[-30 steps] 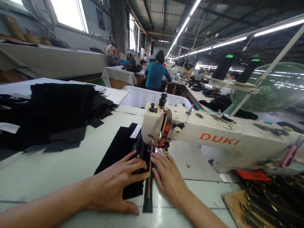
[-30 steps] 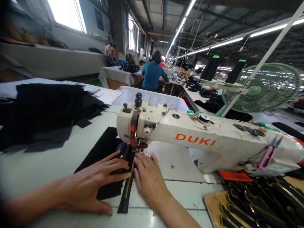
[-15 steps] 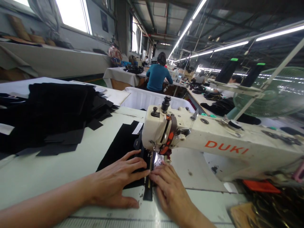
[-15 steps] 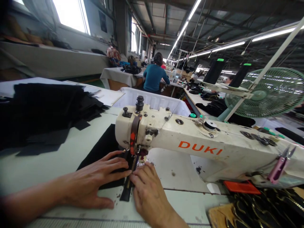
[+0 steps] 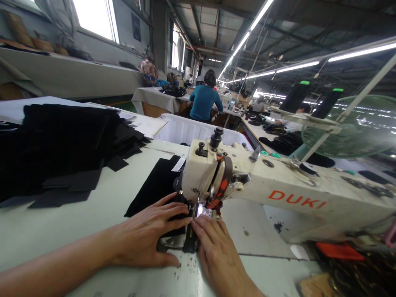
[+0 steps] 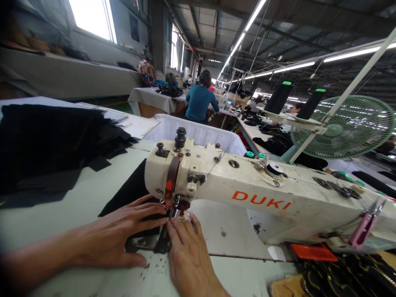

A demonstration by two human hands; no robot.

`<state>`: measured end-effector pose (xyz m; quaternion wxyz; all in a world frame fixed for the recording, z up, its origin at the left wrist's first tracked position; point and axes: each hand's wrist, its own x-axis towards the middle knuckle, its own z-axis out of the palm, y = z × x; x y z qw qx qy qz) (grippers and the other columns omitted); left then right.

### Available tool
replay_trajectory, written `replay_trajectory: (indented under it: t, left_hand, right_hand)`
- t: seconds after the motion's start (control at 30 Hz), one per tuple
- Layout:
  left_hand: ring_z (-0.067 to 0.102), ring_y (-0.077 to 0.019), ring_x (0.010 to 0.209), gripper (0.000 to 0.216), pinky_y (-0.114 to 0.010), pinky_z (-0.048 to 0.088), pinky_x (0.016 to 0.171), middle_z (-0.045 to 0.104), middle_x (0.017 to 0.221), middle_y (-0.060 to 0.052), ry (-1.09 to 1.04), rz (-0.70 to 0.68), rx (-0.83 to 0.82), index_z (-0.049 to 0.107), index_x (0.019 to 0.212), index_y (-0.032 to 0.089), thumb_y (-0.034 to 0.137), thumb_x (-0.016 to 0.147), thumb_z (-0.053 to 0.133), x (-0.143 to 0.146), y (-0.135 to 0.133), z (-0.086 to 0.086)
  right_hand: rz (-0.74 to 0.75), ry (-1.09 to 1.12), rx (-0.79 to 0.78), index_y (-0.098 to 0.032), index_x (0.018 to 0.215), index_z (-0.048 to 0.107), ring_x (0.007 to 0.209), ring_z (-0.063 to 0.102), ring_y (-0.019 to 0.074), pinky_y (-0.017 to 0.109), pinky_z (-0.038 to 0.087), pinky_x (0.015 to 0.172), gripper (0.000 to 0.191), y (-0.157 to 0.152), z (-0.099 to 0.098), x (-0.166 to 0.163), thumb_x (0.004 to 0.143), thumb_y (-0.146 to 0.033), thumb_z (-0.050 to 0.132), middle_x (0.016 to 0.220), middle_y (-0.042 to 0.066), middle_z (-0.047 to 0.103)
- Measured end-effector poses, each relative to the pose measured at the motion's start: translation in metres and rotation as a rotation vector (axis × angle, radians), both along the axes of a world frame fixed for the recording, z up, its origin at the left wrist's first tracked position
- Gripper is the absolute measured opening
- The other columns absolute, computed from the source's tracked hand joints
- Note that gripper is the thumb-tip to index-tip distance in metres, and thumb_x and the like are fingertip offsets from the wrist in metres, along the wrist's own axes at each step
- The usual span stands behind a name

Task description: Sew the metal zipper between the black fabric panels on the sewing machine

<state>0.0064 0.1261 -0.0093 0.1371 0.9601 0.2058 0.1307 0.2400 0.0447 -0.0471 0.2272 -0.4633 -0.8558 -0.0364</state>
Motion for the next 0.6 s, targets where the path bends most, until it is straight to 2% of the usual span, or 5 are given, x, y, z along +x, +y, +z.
replay_trajectory:
  t: [0.33,0.6]
  left_hand:
    - [0.041,-0.0346,0.140,0.082,-0.053,0.026,0.120,0.047,0.150,-0.015,0.010,0.037,0.021,0.046,0.147,0.025,0.064,0.079,0.068,0.0004,0.0068,-0.0087]
    - [0.044,-0.0322,0.138,0.075,-0.051,0.024,0.121,0.050,0.148,-0.012,-0.029,0.015,-0.065,0.051,0.143,0.025,0.060,0.080,0.070,0.0003,0.0062,-0.0003]
  right_hand:
    - [-0.079,-0.052,-0.047,-0.015,0.145,0.045,0.137,0.044,0.0238,0.049,0.040,0.114,0.054,0.0022,0.0014,-0.0005,0.092,-0.008,0.040,0.149,0.004,0.048]
    - [-0.069,-0.044,0.021,-0.016,0.142,0.048,0.134,0.047,0.0249,0.049,0.045,0.110,0.055,0.0027,-0.0015,0.0014,0.088,-0.007,0.043,0.146,0.006,0.051]
